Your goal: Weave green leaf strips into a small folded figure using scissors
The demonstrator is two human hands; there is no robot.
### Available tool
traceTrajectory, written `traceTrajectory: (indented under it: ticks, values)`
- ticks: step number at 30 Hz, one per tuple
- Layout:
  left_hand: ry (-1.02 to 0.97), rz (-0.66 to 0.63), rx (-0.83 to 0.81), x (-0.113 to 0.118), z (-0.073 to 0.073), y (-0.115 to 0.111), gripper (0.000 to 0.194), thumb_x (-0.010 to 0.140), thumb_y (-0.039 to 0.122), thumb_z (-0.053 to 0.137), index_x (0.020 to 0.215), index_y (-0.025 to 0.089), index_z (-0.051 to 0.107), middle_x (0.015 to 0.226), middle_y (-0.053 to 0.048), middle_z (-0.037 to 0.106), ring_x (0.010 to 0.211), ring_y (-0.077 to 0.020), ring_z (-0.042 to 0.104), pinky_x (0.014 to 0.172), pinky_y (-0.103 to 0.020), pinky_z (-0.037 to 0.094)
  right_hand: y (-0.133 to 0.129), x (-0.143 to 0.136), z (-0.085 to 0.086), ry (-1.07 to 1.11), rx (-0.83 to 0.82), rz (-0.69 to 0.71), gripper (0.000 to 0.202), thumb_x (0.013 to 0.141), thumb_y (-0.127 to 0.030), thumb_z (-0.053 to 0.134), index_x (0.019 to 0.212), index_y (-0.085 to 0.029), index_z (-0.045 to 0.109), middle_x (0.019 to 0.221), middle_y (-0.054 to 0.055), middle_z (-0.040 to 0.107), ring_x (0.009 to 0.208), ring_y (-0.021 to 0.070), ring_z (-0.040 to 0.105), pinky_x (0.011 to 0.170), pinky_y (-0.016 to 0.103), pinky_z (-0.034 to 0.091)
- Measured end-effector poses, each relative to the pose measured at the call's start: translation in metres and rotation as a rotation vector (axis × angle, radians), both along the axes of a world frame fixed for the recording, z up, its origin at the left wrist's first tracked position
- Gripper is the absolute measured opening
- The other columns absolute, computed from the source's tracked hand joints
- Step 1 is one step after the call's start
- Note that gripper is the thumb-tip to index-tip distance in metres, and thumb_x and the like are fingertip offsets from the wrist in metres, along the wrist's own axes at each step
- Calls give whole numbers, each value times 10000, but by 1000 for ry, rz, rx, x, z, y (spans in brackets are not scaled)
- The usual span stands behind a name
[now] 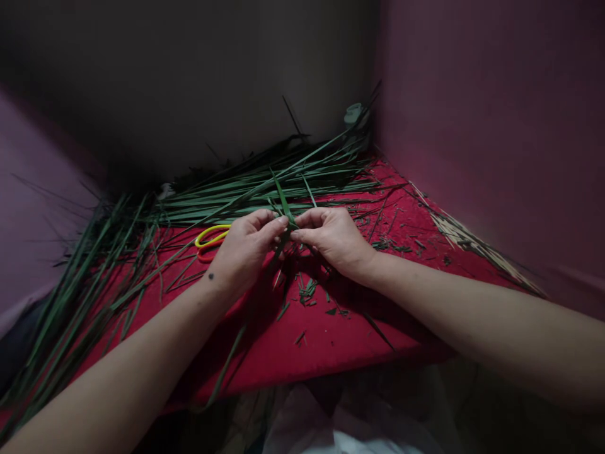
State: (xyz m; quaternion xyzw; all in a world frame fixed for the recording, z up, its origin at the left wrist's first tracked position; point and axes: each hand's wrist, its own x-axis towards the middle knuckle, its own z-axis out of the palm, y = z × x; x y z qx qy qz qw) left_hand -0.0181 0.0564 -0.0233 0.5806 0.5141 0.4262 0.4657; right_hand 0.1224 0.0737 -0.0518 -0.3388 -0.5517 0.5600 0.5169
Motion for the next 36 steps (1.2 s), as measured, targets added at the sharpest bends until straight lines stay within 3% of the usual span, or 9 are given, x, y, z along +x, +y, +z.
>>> traceTrajectory:
  ticks: [6, 9, 21, 29, 32, 36]
  values:
    - [-139, 23, -20, 5, 3, -5, 129, 743, 270, 629, 771, 158, 571, 610, 30, 550, 486, -61, 471, 475, -182, 387, -3, 3, 5, 16, 17, -51, 276, 620, -74, 644, 839, -193, 525, 501, -95, 451, 439, 56, 403, 442, 200, 296]
    - [-164, 27, -4, 7, 4, -8, 120, 751, 259, 630, 799, 167, 569, 617, 38, 543, 491, -59, 487, 476, -177, 395, -3, 4, 5, 25, 80, -24, 250, 640, -73, 626, 835, -204, 541, 502, -91, 426, 449, 60, 398, 441, 204, 285]
    - [-122, 100, 93, 8, 2, -7, 110, 731, 235, 658, 796, 174, 593, 656, 34, 557, 537, -58, 469, 521, -183, 402, -3, 2, 7, 74, -30, 12, 148, 594, -57, 643, 693, -142, 574, 582, -43, 556, 490, 55, 467, 461, 203, 364]
    - [-202, -8, 81, 0, -10, 2, 184, 739, 258, 656, 889, 152, 649, 722, -2, 600, 606, -78, 534, 579, -190, 428, 1, 4, 2, 33, -105, 66, 137, 594, -70, 642, 689, -129, 562, 525, -49, 550, 357, 34, 403, 347, 183, 301]
    - [-190, -70, 30, -3, -9, 4, 202, 760, 281, 631, 902, 139, 651, 666, -6, 586, 572, -91, 538, 563, -207, 438, 3, 5, 0, 53, -129, 136, 144, 595, -93, 652, 693, -133, 554, 525, -43, 560, 353, 42, 416, 343, 183, 312]
    - [-123, -109, 21, -3, -4, 2, 217, 798, 343, 571, 848, 140, 625, 655, -11, 588, 560, -111, 545, 533, -222, 445, 4, 5, 0, 71, -126, 92, 138, 588, -76, 647, 669, -131, 550, 525, -42, 550, 374, 42, 434, 353, 177, 326]
